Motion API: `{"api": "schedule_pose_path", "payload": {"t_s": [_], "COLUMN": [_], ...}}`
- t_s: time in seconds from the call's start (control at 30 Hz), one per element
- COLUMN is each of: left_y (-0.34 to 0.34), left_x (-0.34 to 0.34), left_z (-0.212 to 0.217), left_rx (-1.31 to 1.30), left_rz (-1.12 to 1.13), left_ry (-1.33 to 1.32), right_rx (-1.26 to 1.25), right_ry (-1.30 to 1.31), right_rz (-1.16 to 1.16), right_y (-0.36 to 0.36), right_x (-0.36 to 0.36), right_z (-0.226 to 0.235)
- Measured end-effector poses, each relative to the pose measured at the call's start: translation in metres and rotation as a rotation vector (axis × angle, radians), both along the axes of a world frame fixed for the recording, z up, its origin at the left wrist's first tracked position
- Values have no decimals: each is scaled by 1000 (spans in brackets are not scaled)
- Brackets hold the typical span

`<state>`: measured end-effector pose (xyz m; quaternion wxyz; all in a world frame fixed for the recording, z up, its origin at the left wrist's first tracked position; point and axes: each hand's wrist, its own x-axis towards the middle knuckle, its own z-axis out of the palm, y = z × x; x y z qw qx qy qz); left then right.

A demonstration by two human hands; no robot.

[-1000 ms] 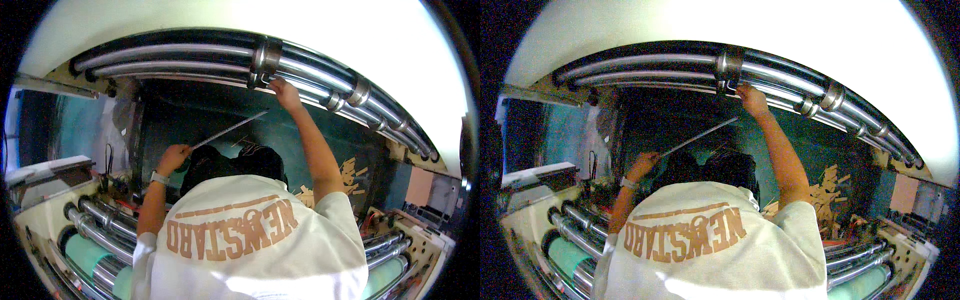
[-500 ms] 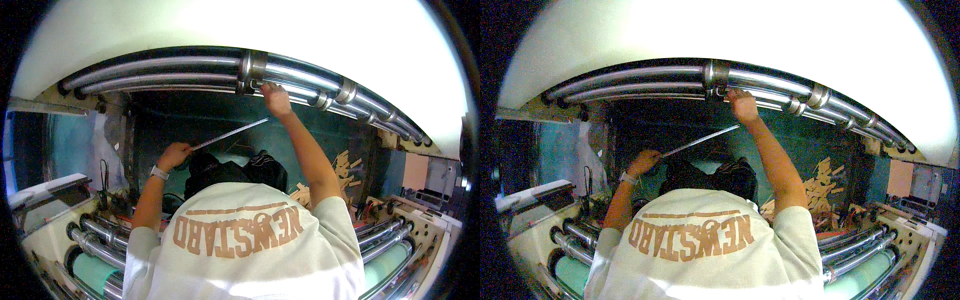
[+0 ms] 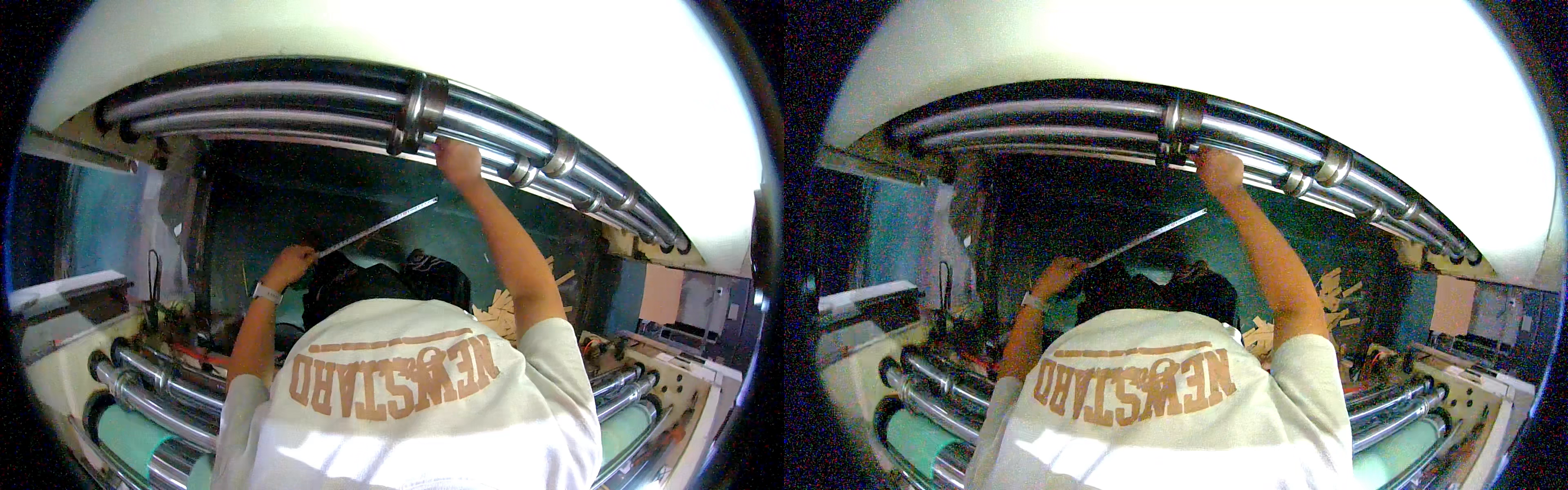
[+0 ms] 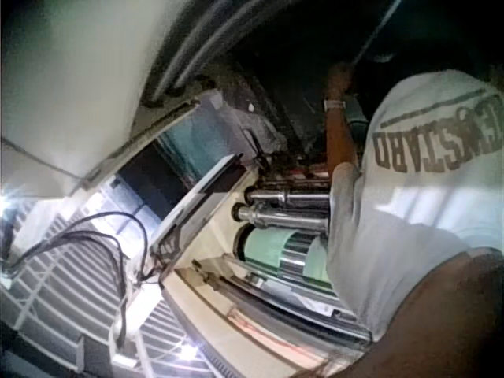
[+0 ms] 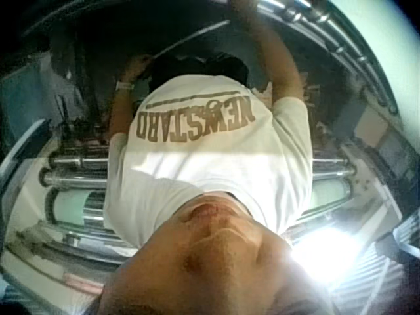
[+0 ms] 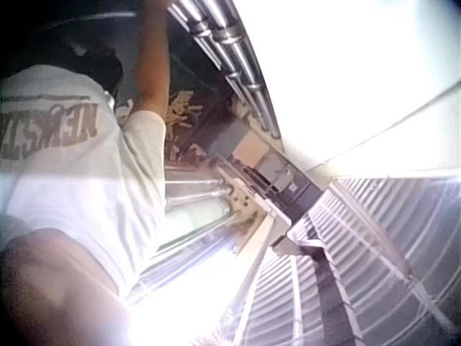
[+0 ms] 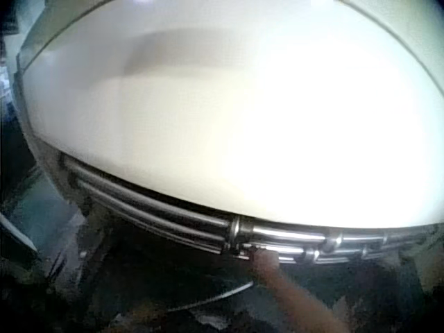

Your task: The person uses a tape measure to measure the length of several parallel metal pipes mounted on a wall. They repeatedly extend the tape measure, align it with the pipes, and retract it to measure different sections.

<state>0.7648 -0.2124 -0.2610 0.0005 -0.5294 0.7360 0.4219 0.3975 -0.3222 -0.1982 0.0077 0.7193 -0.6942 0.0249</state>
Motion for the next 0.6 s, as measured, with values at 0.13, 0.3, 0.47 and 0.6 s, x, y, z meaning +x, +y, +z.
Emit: {"api": "schedule_pose_path", "payload": {"t_s": [0.13,0.3,0.47,0.6], "left_y": [-28,-64,-97,-132], "left_x": [14,58,92,135], "left_z": [14,-20,-11,-14], "left_rx": [75,-40,-15,7], "left_rz": [20,-178,-280,-313], "left_ry": [40,89,70,103], "right_rx": [161,267,447,472], "right_ry": [29,82,248,191], "right_rz": [-163,-373,-436,-522], "right_y": [-4,-9,-13,-43], "right_x": [14,26,81,126], "right_z": [14,20,54,75]}}
